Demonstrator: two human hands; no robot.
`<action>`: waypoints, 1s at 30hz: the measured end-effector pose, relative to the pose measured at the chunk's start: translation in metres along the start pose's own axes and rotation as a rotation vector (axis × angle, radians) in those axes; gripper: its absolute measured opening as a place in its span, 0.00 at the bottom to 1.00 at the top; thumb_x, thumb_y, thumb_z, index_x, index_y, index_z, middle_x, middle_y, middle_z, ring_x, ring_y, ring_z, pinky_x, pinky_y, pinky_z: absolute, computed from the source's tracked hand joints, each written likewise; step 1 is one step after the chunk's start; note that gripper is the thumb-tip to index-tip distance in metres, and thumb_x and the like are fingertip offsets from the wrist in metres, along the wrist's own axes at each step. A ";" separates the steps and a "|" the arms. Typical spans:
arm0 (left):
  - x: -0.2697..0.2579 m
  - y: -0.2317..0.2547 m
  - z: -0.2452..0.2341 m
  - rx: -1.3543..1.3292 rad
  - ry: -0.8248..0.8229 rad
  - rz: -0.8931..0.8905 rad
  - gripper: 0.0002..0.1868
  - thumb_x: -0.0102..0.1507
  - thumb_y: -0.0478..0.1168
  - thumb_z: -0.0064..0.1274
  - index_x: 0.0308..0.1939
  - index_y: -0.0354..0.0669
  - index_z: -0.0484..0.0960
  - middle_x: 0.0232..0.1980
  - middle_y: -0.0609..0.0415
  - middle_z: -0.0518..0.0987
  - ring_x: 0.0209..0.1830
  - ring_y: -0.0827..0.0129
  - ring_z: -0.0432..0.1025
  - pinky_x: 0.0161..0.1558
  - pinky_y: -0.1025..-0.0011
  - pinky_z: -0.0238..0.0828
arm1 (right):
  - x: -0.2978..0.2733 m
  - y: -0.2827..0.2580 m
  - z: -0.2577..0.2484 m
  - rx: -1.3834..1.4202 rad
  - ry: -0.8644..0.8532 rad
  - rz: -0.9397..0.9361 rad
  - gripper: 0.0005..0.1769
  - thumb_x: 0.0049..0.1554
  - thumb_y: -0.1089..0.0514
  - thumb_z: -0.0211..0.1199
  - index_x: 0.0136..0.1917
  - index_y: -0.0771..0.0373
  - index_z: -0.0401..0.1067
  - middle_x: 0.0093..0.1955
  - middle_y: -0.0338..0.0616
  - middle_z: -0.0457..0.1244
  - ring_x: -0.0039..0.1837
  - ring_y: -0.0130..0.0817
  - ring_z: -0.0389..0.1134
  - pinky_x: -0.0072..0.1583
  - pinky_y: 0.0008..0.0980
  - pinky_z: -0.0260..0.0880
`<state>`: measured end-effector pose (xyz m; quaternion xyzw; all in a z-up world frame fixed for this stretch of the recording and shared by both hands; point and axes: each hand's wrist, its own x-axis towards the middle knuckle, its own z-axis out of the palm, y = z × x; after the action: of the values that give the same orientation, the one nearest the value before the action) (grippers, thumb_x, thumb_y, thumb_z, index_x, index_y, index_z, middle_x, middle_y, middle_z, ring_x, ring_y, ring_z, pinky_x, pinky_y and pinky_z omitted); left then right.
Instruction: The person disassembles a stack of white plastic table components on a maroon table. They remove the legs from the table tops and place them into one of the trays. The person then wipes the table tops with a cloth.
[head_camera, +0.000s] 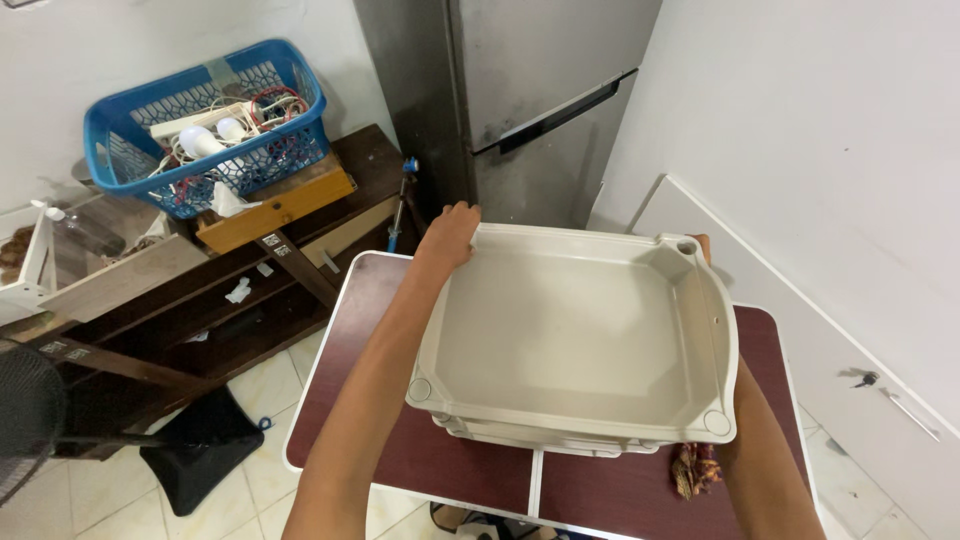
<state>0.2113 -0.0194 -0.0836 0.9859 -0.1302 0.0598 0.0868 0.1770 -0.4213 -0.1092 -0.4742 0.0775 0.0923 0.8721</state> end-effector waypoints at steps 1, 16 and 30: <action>-0.002 0.004 0.001 0.036 -0.007 -0.005 0.28 0.48 0.32 0.70 0.50 0.33 0.76 0.54 0.40 0.75 0.55 0.44 0.72 0.50 0.57 0.76 | -0.002 0.002 -0.002 0.001 0.000 0.001 0.19 0.70 0.44 0.51 0.55 0.61 0.72 0.43 0.39 0.66 0.43 0.27 0.66 0.43 0.29 0.69; 0.059 0.221 0.008 -0.139 0.234 0.353 0.20 0.67 0.51 0.46 0.46 0.36 0.80 0.49 0.40 0.76 0.49 0.47 0.71 0.49 0.45 0.68 | 0.019 0.008 -0.016 -0.190 -0.194 -0.443 0.15 0.74 0.50 0.51 0.54 0.63 0.70 0.42 0.39 0.65 0.43 0.25 0.65 0.43 0.28 0.68; 0.125 0.302 0.056 -0.302 -0.342 0.031 0.21 0.56 0.48 0.53 0.45 0.38 0.85 0.51 0.41 0.83 0.52 0.48 0.78 0.50 0.55 0.77 | -0.021 -0.025 -0.046 -1.276 -0.193 -0.332 0.21 0.56 0.61 0.63 0.62 0.69 0.69 0.59 0.53 0.68 0.60 0.42 0.68 0.60 0.42 0.70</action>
<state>0.2559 -0.3482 -0.0736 0.9554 -0.1656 -0.1269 0.2091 0.1603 -0.4755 -0.1088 -0.8927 -0.1450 0.0265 0.4259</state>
